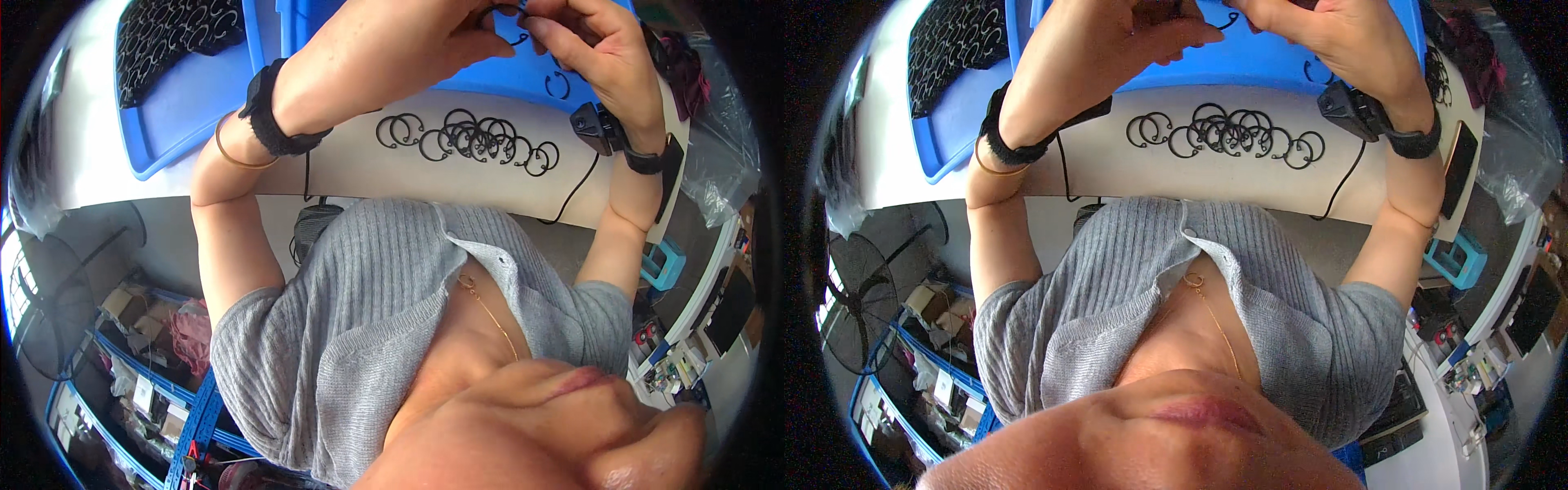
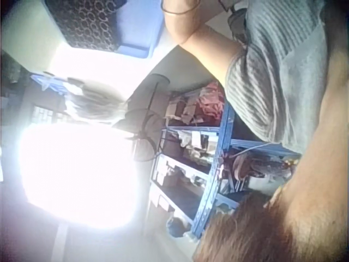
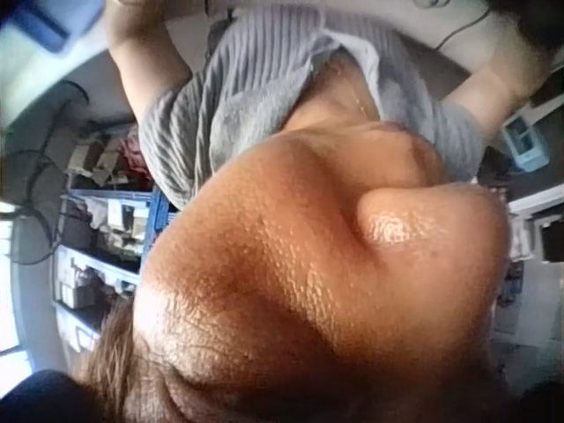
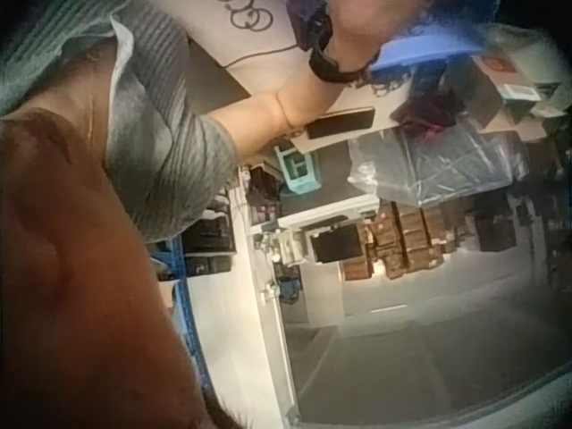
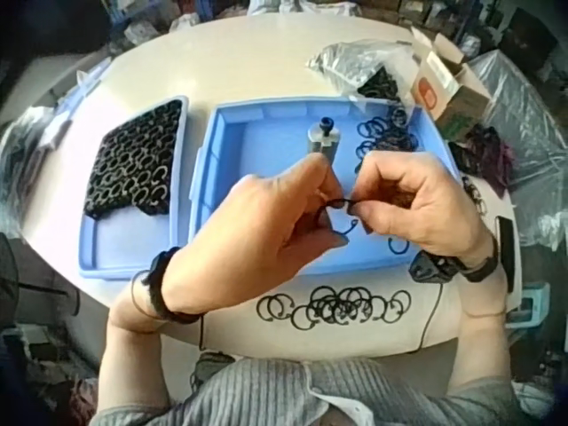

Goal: Inspecting and sorting small black circular rings on a blue tray.

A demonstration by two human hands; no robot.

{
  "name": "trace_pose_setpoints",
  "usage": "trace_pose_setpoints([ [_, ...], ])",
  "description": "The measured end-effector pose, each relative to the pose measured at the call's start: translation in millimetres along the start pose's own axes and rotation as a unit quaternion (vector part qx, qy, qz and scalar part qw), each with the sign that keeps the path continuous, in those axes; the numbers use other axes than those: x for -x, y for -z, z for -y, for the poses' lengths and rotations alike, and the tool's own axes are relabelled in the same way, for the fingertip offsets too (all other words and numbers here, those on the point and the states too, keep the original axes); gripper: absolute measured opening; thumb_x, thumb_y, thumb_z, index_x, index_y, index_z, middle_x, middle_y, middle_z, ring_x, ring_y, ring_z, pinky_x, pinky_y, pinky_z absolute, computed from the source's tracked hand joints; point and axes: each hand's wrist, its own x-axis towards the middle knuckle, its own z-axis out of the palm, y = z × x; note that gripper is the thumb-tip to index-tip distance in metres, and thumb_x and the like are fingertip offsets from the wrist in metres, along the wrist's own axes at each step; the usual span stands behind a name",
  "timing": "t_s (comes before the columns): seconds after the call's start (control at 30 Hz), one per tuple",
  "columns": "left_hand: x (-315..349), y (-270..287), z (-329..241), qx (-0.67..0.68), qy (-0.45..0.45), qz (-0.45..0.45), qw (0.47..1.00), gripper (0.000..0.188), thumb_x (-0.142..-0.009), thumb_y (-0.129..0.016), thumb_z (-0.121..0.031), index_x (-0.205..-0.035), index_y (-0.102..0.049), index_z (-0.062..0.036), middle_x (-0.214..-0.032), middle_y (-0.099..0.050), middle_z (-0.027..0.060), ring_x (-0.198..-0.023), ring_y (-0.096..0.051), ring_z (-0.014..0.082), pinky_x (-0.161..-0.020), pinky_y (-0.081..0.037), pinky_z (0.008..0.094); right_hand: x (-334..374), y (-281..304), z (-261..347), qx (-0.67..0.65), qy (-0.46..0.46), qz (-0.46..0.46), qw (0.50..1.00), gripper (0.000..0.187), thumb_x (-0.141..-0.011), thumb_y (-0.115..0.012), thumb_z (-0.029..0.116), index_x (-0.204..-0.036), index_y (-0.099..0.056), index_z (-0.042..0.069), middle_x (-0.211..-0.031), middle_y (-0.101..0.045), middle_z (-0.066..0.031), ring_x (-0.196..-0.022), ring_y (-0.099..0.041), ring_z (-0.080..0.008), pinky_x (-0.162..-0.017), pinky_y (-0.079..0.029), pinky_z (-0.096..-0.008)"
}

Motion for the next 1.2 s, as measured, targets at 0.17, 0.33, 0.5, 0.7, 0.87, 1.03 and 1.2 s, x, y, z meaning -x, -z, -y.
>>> trace_pose_setpoints([
  [0.17,1,-6,21,-0.004,-0.026,-0.030,0.999,0.031,-0.083,-0.077,0.003,-0.103,-0.053,0.0018,-0.078,-0.069,0.0190,-0.071,-0.072,0.0335,-0.060,-0.053,0.0366,-4,3,21,-0.022,-0.113,0.044,0.992,0.011,-0.098,-0.069,0.011,-0.098,-0.064,0.001,-0.082,-0.066,-0.0008,-0.068,-0.057,-0.0051,-0.061,-0.048,-0.0208],
  [0.33,1,-9,20,0.016,-0.046,-0.045,0.998,0.030,-0.083,-0.077,0.001,-0.103,-0.054,0.0013,-0.078,-0.069,0.0200,-0.072,-0.071,0.0374,-0.059,-0.053,0.0391,-2,-3,7,0.008,-0.051,0.014,0.999,0.013,-0.098,-0.069,0.012,-0.098,-0.062,0.001,-0.082,-0.064,-0.0007,-0.068,-0.057,-0.0055,-0.061,-0.047,-0.0214],
  [0.5,1,-4,10,-0.046,-0.022,-0.018,0.999,0.031,-0.084,-0.076,0.000,-0.104,-0.053,-0.0004,-0.074,-0.066,0.0186,-0.069,-0.069,0.0389,-0.057,-0.051,0.0408,-3,-2,-3,-0.004,0.011,0.030,0.999,0.015,-0.099,-0.070,0.014,-0.097,-0.061,0.001,-0.081,-0.062,0.0003,-0.068,-0.055,-0.0058,-0.060,-0.046,-0.0218],
  [0.7,6,-7,11,-0.068,-0.015,-0.012,0.998,0.031,-0.085,-0.076,-0.002,-0.105,-0.052,-0.0013,-0.072,-0.064,0.0182,-0.068,-0.068,0.0407,-0.055,-0.050,0.0423,-4,-5,2,0.009,-0.025,0.025,0.999,0.017,-0.099,-0.070,0.016,-0.096,-0.061,0.002,-0.079,-0.060,0.0014,-0.066,-0.053,-0.0053,-0.058,-0.044,-0.0212],
  [0.87,6,-8,15,-0.018,-0.017,-0.022,0.999,0.030,-0.084,-0.076,0.001,-0.103,-0.053,-0.0001,-0.072,-0.065,0.0172,-0.065,-0.069,0.0362,-0.055,-0.050,0.0395,-4,-3,5,0.010,-0.040,0.031,0.999,0.014,-0.100,-0.068,0.015,-0.102,-0.064,0.002,-0.082,-0.066,-0.0011,-0.064,-0.054,-0.0041,-0.056,-0.044,-0.0200],
  [1.03,1,-1,3,-0.012,0.003,-0.017,1.000,0.031,-0.083,-0.077,0.003,-0.105,-0.055,0.0015,-0.073,-0.067,0.0144,-0.063,-0.069,0.0285,-0.055,-0.050,0.0347,2,1,16,0.041,-0.026,-0.025,0.998,0.017,-0.100,-0.067,0.011,-0.114,-0.068,0.000,-0.087,-0.072,-0.0050,-0.065,-0.059,-0.0039,-0.056,-0.047,-0.0196],
  [1.2,0,-7,3,0.065,-0.041,-0.053,0.996,0.035,-0.083,-0.077,0.003,-0.110,-0.054,0.0010,-0.071,-0.066,0.0127,-0.061,-0.067,0.0288,-0.054,-0.048,0.0347,2,17,39,0.051,-0.075,0.021,0.996,0.014,-0.098,-0.070,0.009,-0.109,-0.069,0.000,-0.088,-0.073,-0.0048,-0.068,-0.063,-0.0052,-0.058,-0.050,-0.0206],
])
